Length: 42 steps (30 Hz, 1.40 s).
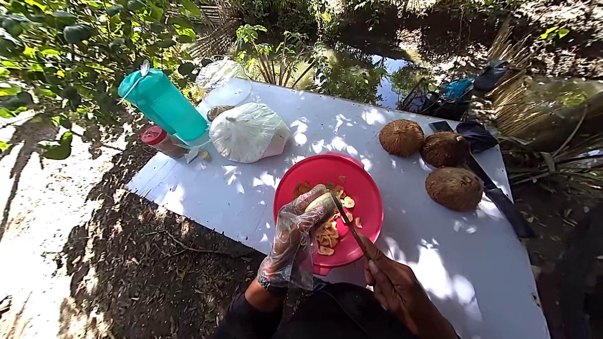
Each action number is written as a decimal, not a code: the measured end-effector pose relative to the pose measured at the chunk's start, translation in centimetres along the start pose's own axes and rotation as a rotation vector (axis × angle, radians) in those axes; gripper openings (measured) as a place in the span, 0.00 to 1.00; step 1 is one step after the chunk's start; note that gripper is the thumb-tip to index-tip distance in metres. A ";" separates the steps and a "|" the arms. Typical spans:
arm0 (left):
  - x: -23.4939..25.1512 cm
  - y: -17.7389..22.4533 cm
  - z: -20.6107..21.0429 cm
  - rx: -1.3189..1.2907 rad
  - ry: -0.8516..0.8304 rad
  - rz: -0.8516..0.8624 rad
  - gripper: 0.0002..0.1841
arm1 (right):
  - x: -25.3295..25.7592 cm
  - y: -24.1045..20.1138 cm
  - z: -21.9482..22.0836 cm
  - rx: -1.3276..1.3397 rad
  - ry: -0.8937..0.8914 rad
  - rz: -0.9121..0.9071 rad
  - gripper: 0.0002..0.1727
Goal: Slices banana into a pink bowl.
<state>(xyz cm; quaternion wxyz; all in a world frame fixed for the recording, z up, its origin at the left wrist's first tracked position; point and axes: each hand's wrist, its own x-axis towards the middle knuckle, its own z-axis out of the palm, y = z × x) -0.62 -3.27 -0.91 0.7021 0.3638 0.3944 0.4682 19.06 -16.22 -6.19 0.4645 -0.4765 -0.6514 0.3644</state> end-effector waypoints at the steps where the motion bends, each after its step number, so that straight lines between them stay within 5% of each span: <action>1: 0.0 0.0 0.2 0.006 0.015 -0.002 0.19 | 0.0 0.0 0.1 0.005 -0.005 0.001 0.27; 23: -0.9 -0.5 -0.4 -0.040 0.039 -0.020 0.20 | 0.4 0.7 1.2 -0.288 0.044 -0.034 0.27; 42: -0.6 -0.2 -0.4 -0.084 0.060 -0.025 0.19 | -0.3 0.3 0.4 -0.101 -0.024 0.013 0.27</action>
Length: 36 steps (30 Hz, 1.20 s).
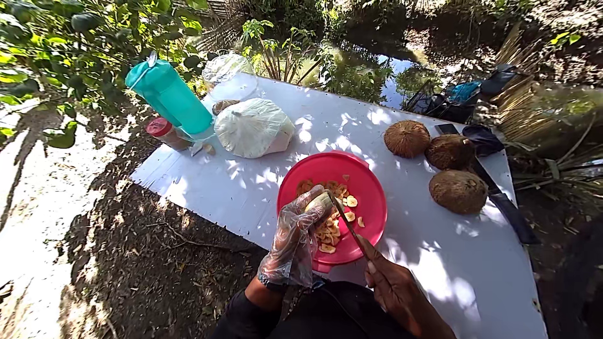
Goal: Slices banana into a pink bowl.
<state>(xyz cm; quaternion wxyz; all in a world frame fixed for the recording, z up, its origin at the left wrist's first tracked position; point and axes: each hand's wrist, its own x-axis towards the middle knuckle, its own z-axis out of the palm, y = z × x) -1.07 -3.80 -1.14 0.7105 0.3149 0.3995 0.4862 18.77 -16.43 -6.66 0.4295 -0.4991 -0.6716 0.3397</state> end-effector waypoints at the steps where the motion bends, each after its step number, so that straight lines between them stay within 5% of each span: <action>1: 0.0 -0.1 0.0 0.005 -0.008 0.009 0.20 | 0.0 -0.1 -0.1 0.010 -0.006 0.002 0.27; 25: 0.0 -0.1 -0.8 -0.018 -0.133 -0.025 0.23 | 0.7 0.0 -0.2 -0.088 -0.021 0.027 0.27; 36: 0.6 0.4 0.0 0.072 -0.090 -0.007 0.21 | 0.5 -0.3 -0.5 0.083 -0.011 0.000 0.27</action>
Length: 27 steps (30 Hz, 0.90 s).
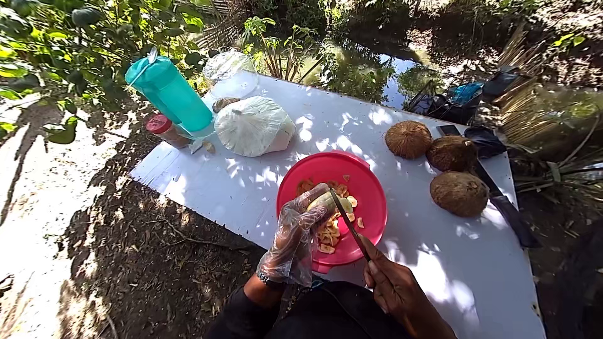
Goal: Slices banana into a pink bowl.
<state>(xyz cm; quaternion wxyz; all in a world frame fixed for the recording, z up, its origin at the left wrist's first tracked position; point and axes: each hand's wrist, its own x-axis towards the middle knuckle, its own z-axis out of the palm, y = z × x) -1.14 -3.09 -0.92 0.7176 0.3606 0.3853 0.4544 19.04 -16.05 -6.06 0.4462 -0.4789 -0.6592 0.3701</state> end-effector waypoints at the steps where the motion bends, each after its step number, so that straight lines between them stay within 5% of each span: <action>1: 0.0 -0.1 0.0 -0.008 0.014 0.004 0.20 | 0.0 0.0 0.1 0.016 -0.003 -0.002 0.27; 17: -0.5 -0.1 0.6 -0.105 0.002 0.000 0.22 | 0.2 0.6 1.0 -0.145 0.005 0.022 0.27; 27: -0.5 0.2 0.3 -0.023 0.040 -0.004 0.23 | 0.0 0.0 0.6 0.050 0.017 -0.009 0.27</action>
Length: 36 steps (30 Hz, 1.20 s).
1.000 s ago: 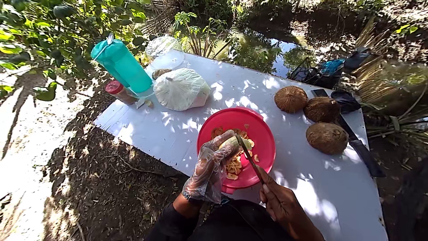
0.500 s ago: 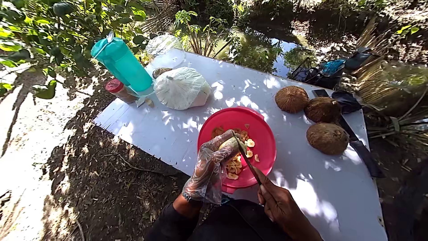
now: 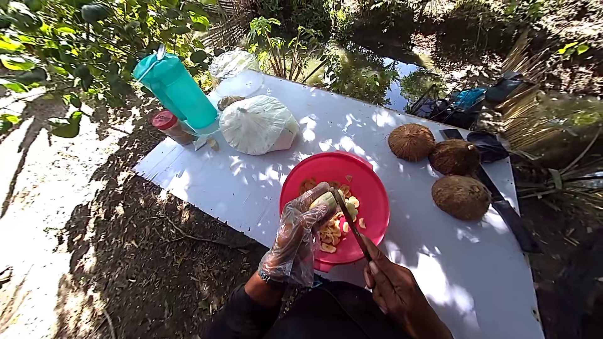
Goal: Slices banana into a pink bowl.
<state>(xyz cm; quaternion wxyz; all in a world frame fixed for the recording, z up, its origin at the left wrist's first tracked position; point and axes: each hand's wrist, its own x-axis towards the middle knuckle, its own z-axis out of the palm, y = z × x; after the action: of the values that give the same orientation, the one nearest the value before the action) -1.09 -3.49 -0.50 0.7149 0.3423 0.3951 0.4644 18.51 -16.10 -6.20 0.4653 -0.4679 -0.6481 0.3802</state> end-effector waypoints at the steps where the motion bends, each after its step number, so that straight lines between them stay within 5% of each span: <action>1: 0.0 -0.1 -0.1 -0.014 -0.010 0.002 0.23 | 0.0 -0.1 -0.1 0.010 -0.011 0.005 0.27; 17: -0.3 0.4 -0.2 -0.077 -0.095 -0.018 0.22 | 0.1 -0.1 0.4 0.056 -0.045 0.094 0.27; 25: 0.1 -0.1 -0.1 -0.005 0.000 0.030 0.20 | -0.1 -0.3 0.0 0.055 -0.003 0.045 0.27; 30: -2.4 4.4 6.6 0.073 0.207 -0.123 0.18 | 0.0 -0.4 0.0 0.026 -0.013 0.040 0.27; 33: -0.1 0.4 0.9 0.060 -0.029 0.063 0.21 | -0.1 -0.1 0.0 0.037 -0.011 0.041 0.27; 36: 0.5 -0.1 0.2 0.049 -0.037 0.064 0.21 | 0.0 -0.1 0.0 0.062 -0.005 0.040 0.27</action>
<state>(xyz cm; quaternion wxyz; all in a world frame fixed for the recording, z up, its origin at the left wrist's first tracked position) -0.72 -3.12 -0.64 0.6983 0.3807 0.3821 0.4705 18.50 -16.14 -6.11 0.4703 -0.4651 -0.6277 0.4104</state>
